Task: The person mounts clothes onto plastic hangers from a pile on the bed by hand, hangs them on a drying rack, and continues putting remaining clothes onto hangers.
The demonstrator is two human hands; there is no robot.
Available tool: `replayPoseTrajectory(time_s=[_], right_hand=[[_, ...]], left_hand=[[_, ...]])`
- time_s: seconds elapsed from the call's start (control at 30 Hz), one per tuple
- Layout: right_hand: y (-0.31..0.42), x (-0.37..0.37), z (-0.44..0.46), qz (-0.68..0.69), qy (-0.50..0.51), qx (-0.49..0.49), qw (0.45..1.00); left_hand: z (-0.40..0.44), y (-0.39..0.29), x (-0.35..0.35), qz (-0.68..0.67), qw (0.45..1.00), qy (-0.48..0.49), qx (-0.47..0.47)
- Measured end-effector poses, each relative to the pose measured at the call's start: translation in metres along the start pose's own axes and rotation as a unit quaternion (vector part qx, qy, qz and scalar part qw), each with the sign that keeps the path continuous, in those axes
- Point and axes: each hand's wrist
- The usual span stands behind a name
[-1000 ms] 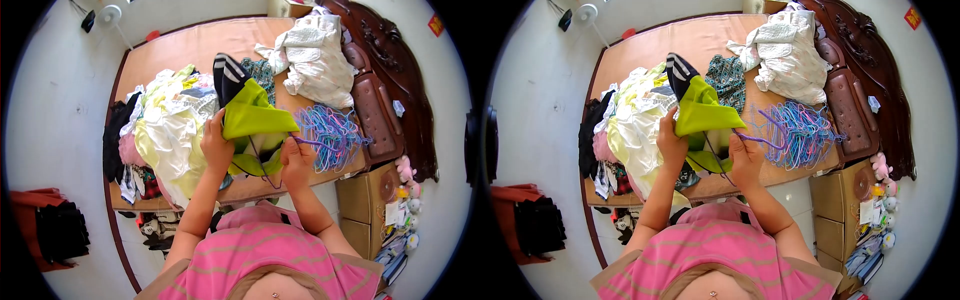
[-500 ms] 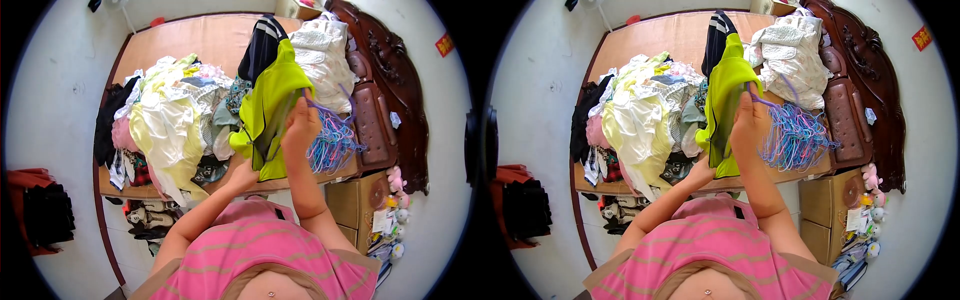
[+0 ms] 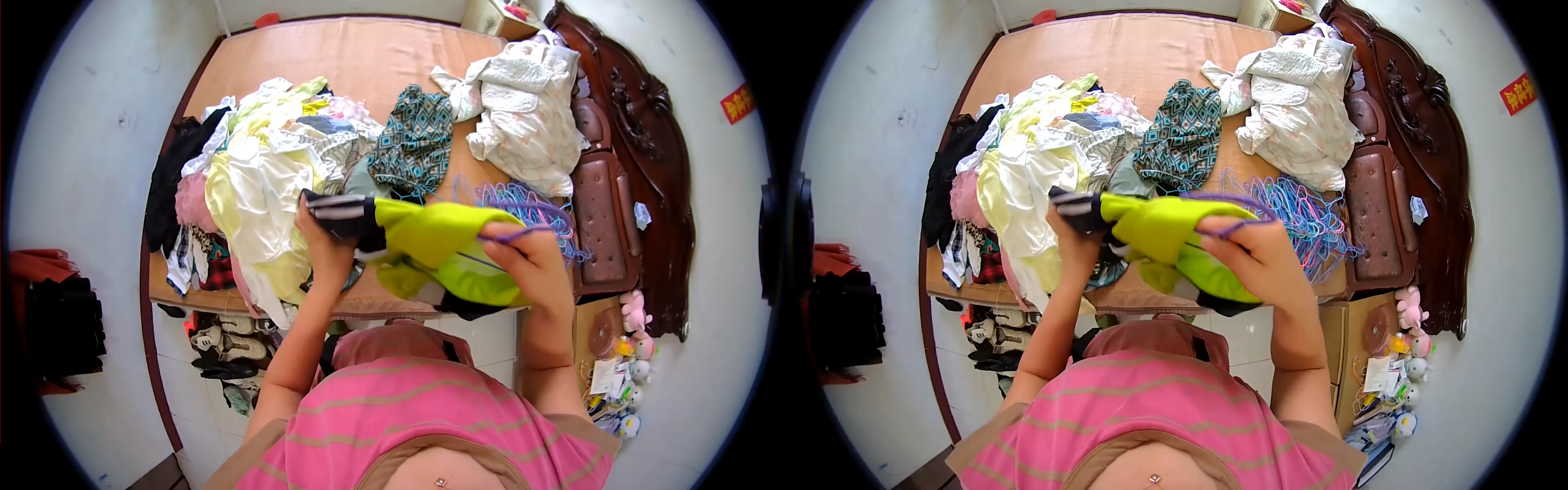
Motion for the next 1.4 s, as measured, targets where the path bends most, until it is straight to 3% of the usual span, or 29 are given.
replayPoseTrajectory(time_s=[0.03,0.07,0.1,0.13,0.17,0.23,0.3,0.47,0.53,0.6,0.63,0.7,0.8,0.87,1.1,1.3,1.4], right_hand=[[0.002,-0.005,-0.002,-0.001,0.001,-0.001,1.000],[0.002,-0.009,-0.003,0.014,0.008,0.001,1.000],[0.003,-0.014,-0.003,0.029,0.015,0.002,0.999],[0.008,-0.021,-0.001,0.033,0.034,0.100,0.994],[0.001,-0.022,0.005,0.034,0.036,0.099,0.994],[-0.031,-0.019,0.021,-0.060,0.050,0.197,0.977],[-0.081,-0.014,0.030,-0.078,0.047,0.190,0.978],[-0.183,-0.030,0.080,-0.053,-0.104,0.033,0.993],[-0.194,-0.056,0.113,-0.180,-0.124,0.053,0.974],[-0.190,-0.077,0.152,-0.293,-0.155,-0.020,0.943],[-0.173,-0.082,0.170,-0.332,-0.165,0.007,0.929],[-0.184,-0.097,0.203,-0.340,-0.208,-0.167,0.902],[-0.182,-0.094,0.235,-0.362,-0.215,-0.214,0.881],[-0.199,-0.085,0.250,-0.378,-0.207,-0.303,0.850],[-0.350,0.036,0.223,-0.360,-0.108,-0.151,0.914],[-0.459,0.159,0.141,-0.372,0.153,0.132,0.906],[-0.486,0.192,0.101,-0.281,0.218,0.180,0.917]], left_hand=[[0.007,0.003,-0.006,0.050,0.998,-0.008,0.025],[0.009,0.006,-0.010,0.008,0.997,0.048,-0.065],[0.012,0.010,-0.014,-0.024,0.992,0.094,-0.082],[0.011,0.015,-0.014,-0.024,0.989,0.114,-0.092],[0.007,0.021,-0.013,-0.025,0.985,0.134,-0.102],[-0.004,0.027,-0.015,0.017,0.977,0.175,-0.124],[-0.022,0.051,-0.009,0.073,0.958,0.238,-0.145],[-0.033,0.056,0.003,0.048,0.944,0.236,-0.225],[-0.033,0.061,0.008,0.044,0.942,0.245,-0.227],[-0.037,0.075,0.018,0.042,0.948,0.244,-0.199],[-0.038,0.078,0.021,0.045,0.947,0.244,-0.202],[-0.037,0.082,0.027,0.020,0.942,0.243,-0.232],[-0.043,0.103,0.035,0.035,0.934,0.256,-0.245],[-0.046,0.111,0.035,0.043,0.926,0.268,-0.263],[-0.042,0.168,0.028,0.121,0.901,0.294,-0.296],[-0.021,0.211,0.018,0.194,0.863,0.296,-0.361],[-0.016,0.241,0.016,0.237,0.870,0.288,-0.322]])
Point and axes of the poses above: each hand's wrist, its own z-axis towards the middle knuckle, its own x-axis out of the palm, y = z × x, and after that the axes turned 2 degrees about -x, right-handed
